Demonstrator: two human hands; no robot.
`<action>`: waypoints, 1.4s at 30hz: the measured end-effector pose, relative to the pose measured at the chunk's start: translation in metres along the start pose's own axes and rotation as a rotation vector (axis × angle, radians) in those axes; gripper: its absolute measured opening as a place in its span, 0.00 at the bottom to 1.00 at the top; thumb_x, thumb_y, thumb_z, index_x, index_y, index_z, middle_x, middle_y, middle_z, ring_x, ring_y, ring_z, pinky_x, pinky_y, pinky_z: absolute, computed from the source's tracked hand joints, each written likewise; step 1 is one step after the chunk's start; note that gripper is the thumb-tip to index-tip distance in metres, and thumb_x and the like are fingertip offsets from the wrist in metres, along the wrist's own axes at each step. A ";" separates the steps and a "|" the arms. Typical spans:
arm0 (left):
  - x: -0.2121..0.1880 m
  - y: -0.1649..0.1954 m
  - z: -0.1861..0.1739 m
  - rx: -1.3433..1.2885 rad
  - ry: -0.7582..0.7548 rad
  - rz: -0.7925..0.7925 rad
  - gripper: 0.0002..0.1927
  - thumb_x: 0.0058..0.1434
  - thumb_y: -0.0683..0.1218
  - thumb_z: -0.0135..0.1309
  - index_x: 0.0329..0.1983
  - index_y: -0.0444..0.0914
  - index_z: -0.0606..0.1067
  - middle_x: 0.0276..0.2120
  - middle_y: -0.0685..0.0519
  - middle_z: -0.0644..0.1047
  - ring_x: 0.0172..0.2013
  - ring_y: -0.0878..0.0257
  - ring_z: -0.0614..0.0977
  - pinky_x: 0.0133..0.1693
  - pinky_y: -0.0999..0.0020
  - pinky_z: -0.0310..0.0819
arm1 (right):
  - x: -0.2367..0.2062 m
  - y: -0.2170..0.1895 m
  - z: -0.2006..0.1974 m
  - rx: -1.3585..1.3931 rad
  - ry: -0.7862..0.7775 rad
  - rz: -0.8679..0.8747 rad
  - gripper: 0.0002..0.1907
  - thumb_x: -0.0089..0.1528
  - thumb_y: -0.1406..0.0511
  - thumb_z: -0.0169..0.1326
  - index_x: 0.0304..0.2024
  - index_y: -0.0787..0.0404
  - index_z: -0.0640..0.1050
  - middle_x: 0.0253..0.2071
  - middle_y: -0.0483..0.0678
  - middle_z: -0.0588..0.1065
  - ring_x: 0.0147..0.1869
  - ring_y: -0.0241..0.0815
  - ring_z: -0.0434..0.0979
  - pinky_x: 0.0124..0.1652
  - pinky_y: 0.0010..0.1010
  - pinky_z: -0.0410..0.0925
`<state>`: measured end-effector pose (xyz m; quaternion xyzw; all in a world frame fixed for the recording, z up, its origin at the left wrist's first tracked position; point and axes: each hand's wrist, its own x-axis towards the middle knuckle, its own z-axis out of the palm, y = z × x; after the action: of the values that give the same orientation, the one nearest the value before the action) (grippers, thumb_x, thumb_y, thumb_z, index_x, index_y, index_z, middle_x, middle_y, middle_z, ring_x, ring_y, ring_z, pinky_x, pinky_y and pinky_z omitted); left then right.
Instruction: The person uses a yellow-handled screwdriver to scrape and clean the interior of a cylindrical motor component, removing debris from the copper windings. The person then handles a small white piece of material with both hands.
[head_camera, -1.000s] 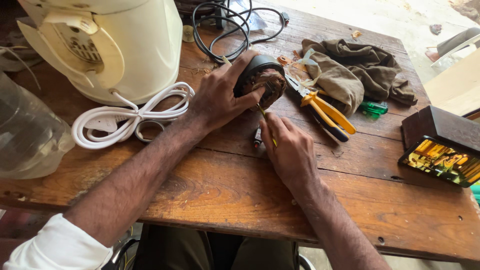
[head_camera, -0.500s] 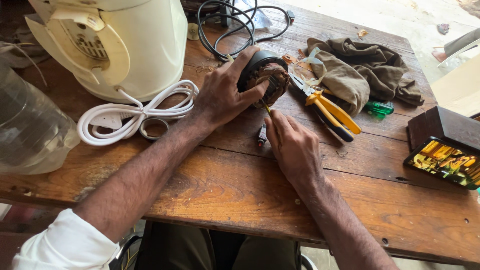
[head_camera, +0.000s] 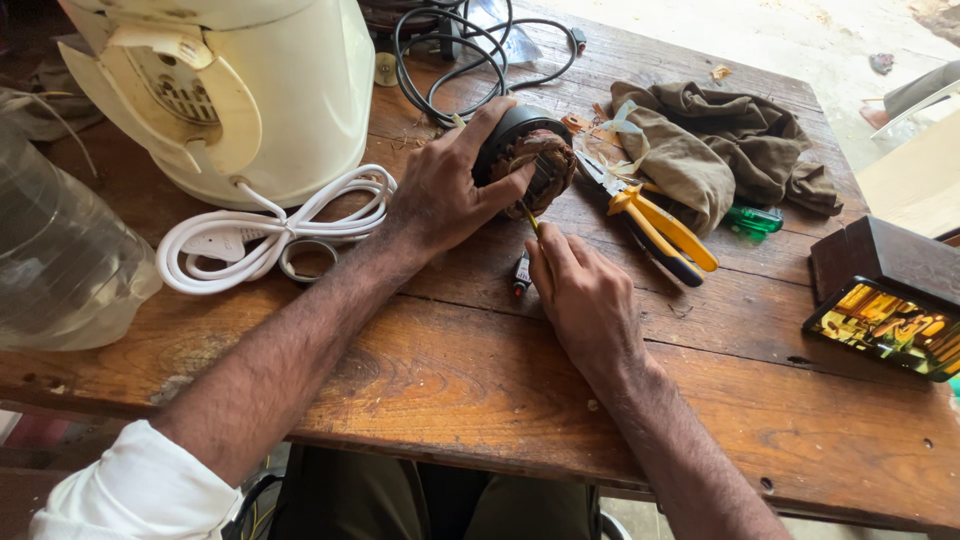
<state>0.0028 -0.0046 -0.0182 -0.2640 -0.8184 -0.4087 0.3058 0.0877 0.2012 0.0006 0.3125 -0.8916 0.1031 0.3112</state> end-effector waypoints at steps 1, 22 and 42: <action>0.000 0.000 -0.001 -0.005 0.009 0.009 0.33 0.73 0.63 0.47 0.71 0.37 0.60 0.43 0.38 0.81 0.38 0.48 0.88 0.38 0.55 0.91 | 0.001 -0.002 -0.002 0.015 -0.002 0.006 0.13 0.70 0.63 0.56 0.50 0.68 0.78 0.39 0.57 0.82 0.35 0.49 0.84 0.35 0.37 0.78; -0.001 0.008 -0.003 0.037 -0.005 0.094 0.36 0.72 0.63 0.52 0.72 0.38 0.60 0.42 0.38 0.80 0.35 0.49 0.87 0.35 0.55 0.90 | -0.004 0.002 0.002 0.152 -0.060 0.115 0.12 0.71 0.63 0.53 0.46 0.67 0.79 0.32 0.55 0.80 0.29 0.45 0.82 0.28 0.35 0.77; 0.003 0.009 -0.005 0.022 0.002 0.052 0.33 0.71 0.62 0.53 0.69 0.36 0.63 0.44 0.38 0.82 0.41 0.46 0.88 0.41 0.51 0.90 | 0.001 -0.006 -0.002 0.015 -0.030 0.046 0.14 0.71 0.63 0.54 0.50 0.69 0.77 0.35 0.56 0.81 0.32 0.49 0.83 0.33 0.38 0.77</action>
<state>0.0080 -0.0039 -0.0089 -0.2815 -0.8154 -0.3920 0.3199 0.0917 0.1972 0.0026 0.2958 -0.9023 0.1121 0.2929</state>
